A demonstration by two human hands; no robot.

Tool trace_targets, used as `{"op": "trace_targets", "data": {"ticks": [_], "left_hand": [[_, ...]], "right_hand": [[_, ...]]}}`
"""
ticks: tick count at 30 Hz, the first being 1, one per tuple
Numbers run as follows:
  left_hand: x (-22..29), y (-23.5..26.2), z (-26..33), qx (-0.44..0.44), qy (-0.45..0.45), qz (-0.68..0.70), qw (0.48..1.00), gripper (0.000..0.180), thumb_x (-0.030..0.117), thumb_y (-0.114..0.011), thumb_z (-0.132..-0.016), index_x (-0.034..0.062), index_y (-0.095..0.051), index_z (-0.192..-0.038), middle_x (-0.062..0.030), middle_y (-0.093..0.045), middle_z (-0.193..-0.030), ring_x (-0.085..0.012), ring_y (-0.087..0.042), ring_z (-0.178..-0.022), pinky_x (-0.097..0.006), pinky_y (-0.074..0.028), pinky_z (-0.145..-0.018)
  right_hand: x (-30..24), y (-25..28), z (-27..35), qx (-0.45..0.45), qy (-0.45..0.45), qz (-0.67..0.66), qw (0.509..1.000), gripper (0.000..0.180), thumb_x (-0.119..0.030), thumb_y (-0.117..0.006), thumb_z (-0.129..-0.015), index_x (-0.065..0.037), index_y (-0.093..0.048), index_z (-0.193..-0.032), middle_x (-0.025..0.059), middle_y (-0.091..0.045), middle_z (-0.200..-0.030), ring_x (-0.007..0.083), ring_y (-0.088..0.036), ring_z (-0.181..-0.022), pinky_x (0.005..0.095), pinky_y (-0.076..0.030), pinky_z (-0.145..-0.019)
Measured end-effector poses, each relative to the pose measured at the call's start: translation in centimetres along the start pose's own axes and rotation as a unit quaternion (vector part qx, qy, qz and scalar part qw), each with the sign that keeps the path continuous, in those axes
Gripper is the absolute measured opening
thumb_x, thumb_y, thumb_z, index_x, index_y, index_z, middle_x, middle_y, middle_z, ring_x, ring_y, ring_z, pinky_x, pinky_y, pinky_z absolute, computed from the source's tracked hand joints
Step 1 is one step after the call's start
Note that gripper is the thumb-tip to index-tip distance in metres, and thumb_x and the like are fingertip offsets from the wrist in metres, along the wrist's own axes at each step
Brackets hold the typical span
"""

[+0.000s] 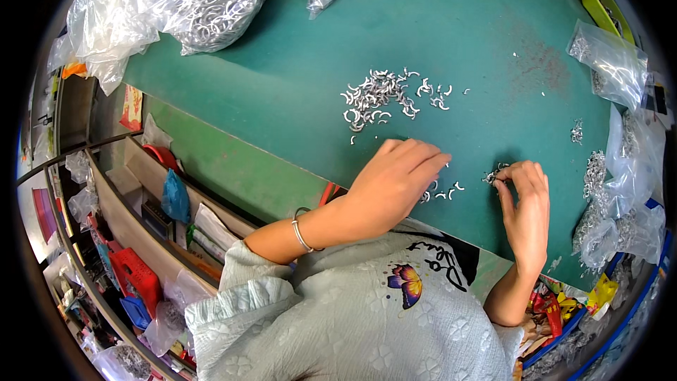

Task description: The person sorts small crescent-shaped metal pieces by hand on a green surface, gathering them into their palm and placing them into a plastic bag.

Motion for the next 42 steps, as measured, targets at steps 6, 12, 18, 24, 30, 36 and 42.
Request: {"op": "trace_targets", "data": {"ticks": [6,12,18,24,30,36,42], "left_hand": [[0.5,-0.9,0.2,-0.034,-0.043,-0.016,0.998,0.042,-0.005,-0.060,-0.076,0.0007,-0.061,-0.118,-0.0109,-0.061,-0.115,-0.0272,-0.056,-0.110,-0.039,-0.041,-0.090],[0.4,0.2,1.0,-0.006,-0.029,0.032,0.999,0.037,-0.008,-0.058,-0.077,0.0013,-0.064,-0.112,-0.0103,-0.063,-0.111,-0.0264,-0.059,-0.104,-0.038,-0.044,-0.085],[1.1,2.3,3.6,-0.129,0.086,0.266,0.951,0.017,0.000,-0.058,-0.090,-0.0008,-0.067,-0.105,-0.0129,-0.067,-0.098,-0.0274,-0.065,-0.087,-0.038,-0.051,-0.076],[-0.6,-2.4,7.0,-0.333,0.143,0.297,0.883,0.022,0.012,-0.053,-0.098,-0.0027,-0.065,-0.110,-0.0145,-0.068,-0.094,-0.0257,-0.066,-0.085,-0.035,-0.052,-0.079],[-1.6,-4.8,7.3,-0.243,0.221,0.327,0.886,0.025,0.012,-0.052,-0.099,-0.0023,-0.064,-0.116,-0.0119,-0.068,-0.101,-0.0216,-0.065,-0.090,-0.033,-0.052,-0.084],[-2.2,-6.7,8.0,-0.224,0.365,0.635,0.642,0.029,0.013,-0.051,-0.099,-0.0042,-0.060,-0.121,-0.0156,-0.066,-0.112,-0.0243,-0.064,-0.102,-0.033,-0.051,-0.094],[-2.6,-7.5,7.6,-0.186,0.412,0.722,0.523,0.035,0.017,-0.049,-0.101,-0.0071,-0.054,-0.125,-0.0250,-0.062,-0.121,-0.0298,-0.062,-0.114,-0.037,-0.050,-0.099]], "right_hand": [[-1.5,-0.9,0.9,-0.043,0.024,-0.096,0.994,0.021,0.001,-0.070,-0.075,0.000,-0.063,-0.095,0.0126,-0.061,-0.090,0.0316,-0.057,-0.086,0.0394,-0.045,-0.077],[-2.7,-2.2,1.1,-0.076,0.009,-0.140,0.987,0.030,-0.001,-0.071,-0.076,-0.001,-0.061,-0.104,0.0138,-0.057,-0.094,0.0340,-0.057,-0.091,0.0420,-0.046,-0.081],[-2.9,-2.8,1.9,-0.112,0.017,-0.168,0.979,0.030,-0.001,-0.071,-0.076,-0.001,-0.060,-0.103,0.0143,-0.055,-0.097,0.0347,-0.058,-0.094,0.0426,-0.047,-0.080],[-3.7,-3.9,0.7,-0.034,0.006,-0.238,0.971,0.020,-0.001,-0.071,-0.078,0.000,-0.061,-0.096,0.0132,-0.057,-0.094,0.0337,-0.059,-0.087,0.0419,-0.047,-0.075],[-4.1,-4.5,0.2,-0.034,0.056,-0.183,0.981,0.017,0.000,-0.070,-0.078,-0.001,-0.062,-0.092,0.0113,-0.056,-0.089,0.0307,-0.057,-0.085,0.0402,-0.046,-0.076],[-4.3,-5.1,-0.1,-0.020,0.036,-0.207,0.978,0.015,-0.001,-0.070,-0.077,-0.001,-0.061,-0.089,0.0101,-0.055,-0.087,0.0299,-0.055,-0.085,0.0396,-0.045,-0.076],[-4.8,-5.4,-0.9,0.013,0.065,-0.161,0.985,0.016,0.000,-0.071,-0.076,-0.002,-0.060,-0.087,0.0103,-0.055,-0.085,0.0301,-0.055,-0.083,0.0399,-0.044,-0.076]]}}
Point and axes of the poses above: each hand's wrist, its own z-axis away from the middle knuckle, its own y-axis out of the back of the hand, x = y × z, the point moved 2 cm from there along -z, towards the middle knuckle
